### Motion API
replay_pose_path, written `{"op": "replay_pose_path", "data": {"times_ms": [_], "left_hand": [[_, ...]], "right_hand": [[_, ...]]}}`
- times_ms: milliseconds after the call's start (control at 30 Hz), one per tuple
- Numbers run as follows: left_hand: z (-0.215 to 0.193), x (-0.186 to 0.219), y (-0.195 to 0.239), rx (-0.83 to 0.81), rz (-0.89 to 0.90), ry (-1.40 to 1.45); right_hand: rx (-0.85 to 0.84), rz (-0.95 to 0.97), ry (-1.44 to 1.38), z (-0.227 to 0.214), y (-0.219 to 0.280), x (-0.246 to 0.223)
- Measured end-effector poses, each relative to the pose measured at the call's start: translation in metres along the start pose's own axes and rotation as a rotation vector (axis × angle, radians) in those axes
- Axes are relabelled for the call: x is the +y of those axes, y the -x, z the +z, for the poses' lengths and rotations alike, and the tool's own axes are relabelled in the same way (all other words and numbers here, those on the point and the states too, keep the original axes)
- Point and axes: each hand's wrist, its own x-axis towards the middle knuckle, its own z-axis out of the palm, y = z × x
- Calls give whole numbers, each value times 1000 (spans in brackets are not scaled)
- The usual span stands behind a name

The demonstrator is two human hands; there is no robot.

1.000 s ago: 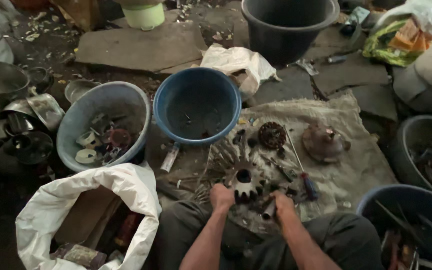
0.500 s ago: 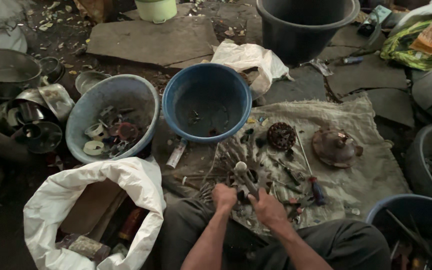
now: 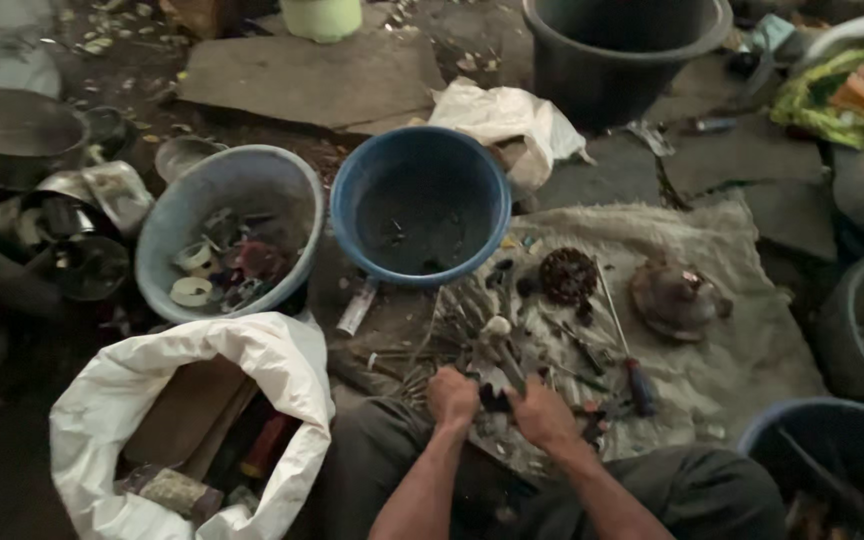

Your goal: The person sits on the ground and uses a hammer and chisel to chip away at a metal gear. They repeatedly strike the gear's teeth and inner rim, rotating the gear to access different areas. The person occasionally pauses to reposition the gear or adjust their grip on the tools.

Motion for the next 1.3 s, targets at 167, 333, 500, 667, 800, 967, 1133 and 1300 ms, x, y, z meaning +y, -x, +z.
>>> {"op": "replay_pose_path", "data": {"times_ms": [167, 333, 500, 667, 800, 967, 1133, 1300], "left_hand": [[-7, 1, 0, 94, 13, -3], [-11, 9, 1, 100, 7, -30], [-8, 10, -1, 126, -21, 9], [-2, 2, -7, 89, 69, -2], [2, 2, -12, 121, 68, -13], [7, -9, -27, 99, 157, 23], [21, -15, -39, 81, -45, 196], [20, -7, -42, 180, 23, 187]], "right_hand": [[341, -264, -307, -3, 1, 6], [419, -341, -384, 7, 1, 8], [234, -215, -132, 11, -10, 7], [287, -200, -328, 7, 3, 15], [435, -370, -304, 7, 8, 2], [149, -129, -110, 1, 2, -12], [216, -182, -255, 0, 15, -3], [134, -117, -10, -3, 13, -16]]}}
